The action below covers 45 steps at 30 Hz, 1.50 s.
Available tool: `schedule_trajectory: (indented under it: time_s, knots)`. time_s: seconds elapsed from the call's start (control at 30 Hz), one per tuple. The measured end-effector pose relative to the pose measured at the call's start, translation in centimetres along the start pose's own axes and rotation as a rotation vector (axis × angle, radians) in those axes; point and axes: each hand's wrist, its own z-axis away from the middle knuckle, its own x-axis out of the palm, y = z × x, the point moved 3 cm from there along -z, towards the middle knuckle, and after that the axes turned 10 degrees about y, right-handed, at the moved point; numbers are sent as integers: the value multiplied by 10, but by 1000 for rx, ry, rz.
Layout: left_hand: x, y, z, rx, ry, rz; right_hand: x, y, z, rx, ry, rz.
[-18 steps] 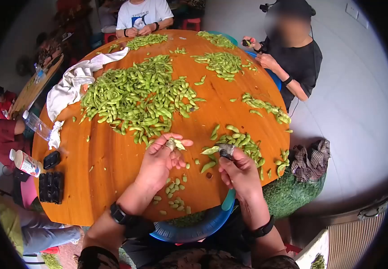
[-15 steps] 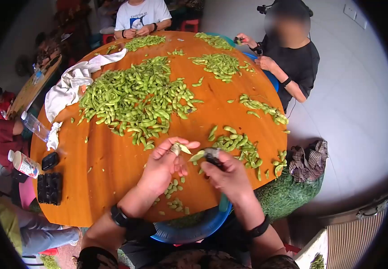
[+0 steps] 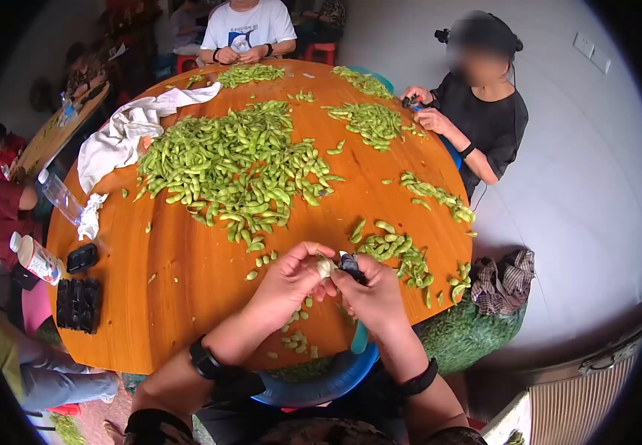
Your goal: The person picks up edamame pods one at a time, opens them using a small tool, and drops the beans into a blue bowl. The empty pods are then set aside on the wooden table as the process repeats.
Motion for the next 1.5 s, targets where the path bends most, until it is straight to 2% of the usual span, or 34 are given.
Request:
schedule_trajectory:
  time_s: [0.03,0.07,0.1,0.17,0.2,0.27,0.3,0.37,0.4,0.5,0.53,0.57,0.63,0.67,0.7,0.73,0.77,0.83,0.9,0.97,1.0,1.07,1.17,1.3,1.5]
  knots:
    - [0,-1,0,62,3,-187,-1,-3,0,-90,24,63]
    - [2,-1,1,78,46,-230,-2,-6,-1,-180,47,125]
    - [4,-1,3,82,46,-225,-4,-5,-2,-183,46,130]
    - [3,0,7,145,146,-391,-9,-6,-3,-406,148,481]
    - [1,-2,8,148,150,-389,-7,-7,-1,-410,143,482]
    - [2,-2,10,356,96,-691,-2,-11,4,-571,126,648]
    - [1,1,10,359,102,-689,-2,-11,5,-575,120,649]
    - [2,5,11,155,-85,-687,-3,-8,9,-562,44,660]
    - [3,11,12,94,-107,-746,-7,-9,8,-563,36,660]
    - [6,-3,10,66,-90,-674,-25,1,4,64,-236,287]
    - [7,-6,9,94,-62,-707,-30,0,6,183,-254,199]
    - [7,-5,10,93,-54,-711,-35,0,6,182,-261,196]
    - [7,-2,11,98,-46,-843,-52,-2,2,-29,-57,496]
    - [6,-1,13,100,-41,-853,-67,13,-8,-346,9,579]
    - [5,3,17,297,-89,-1039,-74,9,-9,-512,102,782]
    - [6,8,22,496,-139,-1220,-78,7,-7,-507,179,958]
    - [5,13,26,498,-134,-1228,-81,5,-3,-500,257,1134]
    - [7,35,41,563,27,-1497,-82,3,5,-534,212,1092]
    - [-7,53,40,464,197,-1623,-78,7,11,-568,167,1046]
    - [-33,61,29,522,341,-1694,-66,9,20,-741,113,890]
    - [-43,60,21,520,338,-1702,-60,10,23,-664,63,919]
    - [-59,59,8,582,403,-1688,-52,18,26,-642,63,904]
    - [-68,51,-7,541,393,-1669,-51,20,27,-616,67,892]
    - [-59,52,-7,581,401,-1681,-56,26,25,-646,91,843]
    - [-41,47,-13,540,434,-1444,-59,26,25,-660,89,787]
